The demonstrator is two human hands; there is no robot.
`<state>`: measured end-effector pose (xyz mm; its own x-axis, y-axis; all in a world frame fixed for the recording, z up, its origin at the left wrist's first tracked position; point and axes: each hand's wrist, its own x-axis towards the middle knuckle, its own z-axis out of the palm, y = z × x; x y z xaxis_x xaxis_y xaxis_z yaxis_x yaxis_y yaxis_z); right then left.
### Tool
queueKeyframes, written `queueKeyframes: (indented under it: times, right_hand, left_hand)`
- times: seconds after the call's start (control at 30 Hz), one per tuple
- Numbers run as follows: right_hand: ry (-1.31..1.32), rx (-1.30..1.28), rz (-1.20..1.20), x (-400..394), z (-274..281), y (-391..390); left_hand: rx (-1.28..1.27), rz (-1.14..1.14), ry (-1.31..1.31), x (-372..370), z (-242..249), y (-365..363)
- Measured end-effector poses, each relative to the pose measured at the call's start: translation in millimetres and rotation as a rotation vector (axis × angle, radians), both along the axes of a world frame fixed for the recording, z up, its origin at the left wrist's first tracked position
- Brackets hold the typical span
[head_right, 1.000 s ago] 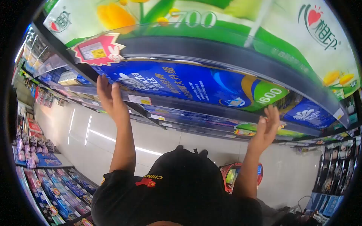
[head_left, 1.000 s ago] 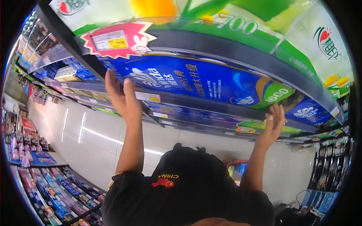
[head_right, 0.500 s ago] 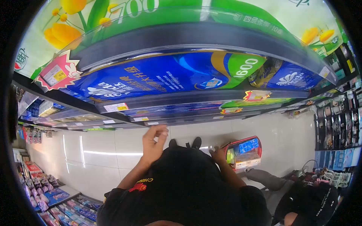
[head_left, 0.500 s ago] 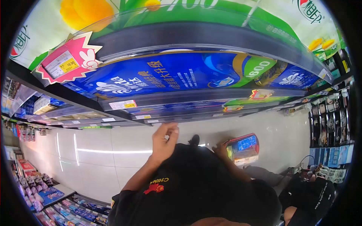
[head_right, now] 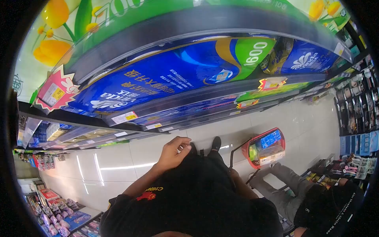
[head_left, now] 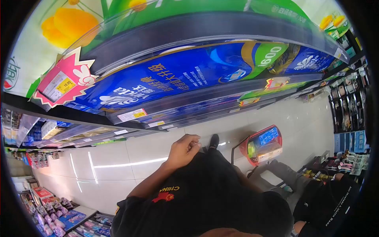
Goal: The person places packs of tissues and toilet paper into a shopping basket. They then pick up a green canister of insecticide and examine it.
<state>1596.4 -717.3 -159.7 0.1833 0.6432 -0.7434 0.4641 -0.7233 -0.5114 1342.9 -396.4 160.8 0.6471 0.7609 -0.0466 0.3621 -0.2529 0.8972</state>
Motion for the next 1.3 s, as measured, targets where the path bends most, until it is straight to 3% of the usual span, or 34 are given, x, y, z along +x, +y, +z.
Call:
queueKeyframes:
  times: [0.4, 0.63, 0.83, 0.9, 1.1, 1.3]
  right_hand:
    - [0.011, 0.167, -0.094, -20.1, -29.0, -31.9]
    - [-0.162, -0.097, -0.174, -12.8, 56.2, -15.9]
    - [-0.292, -0.049, -0.155, 28.6, 61.4, -26.9]
    - [-0.293, -0.016, -0.269, 47.9, 17.3, -31.0]
    - [-0.308, -0.046, -0.366, 120.1, 36.3, -2.8]
    - [-0.310, -0.071, -0.256, 184.1, 63.9, 2.6]
  left_hand:
    - [0.121, -0.260, 0.189, 0.3, -31.5, 3.5]
    - [0.116, -0.238, 0.192, 44.8, -33.3, -9.2]
    - [0.119, -0.361, 0.206, 104.4, -27.2, -27.7]
    - [0.158, -0.399, 0.255, 125.7, -23.5, -33.8]
    - [0.119, -0.511, 0.334, 189.5, -31.1, -55.8]
    - [0.116, -0.607, 0.441, 242.0, -75.3, -72.5]
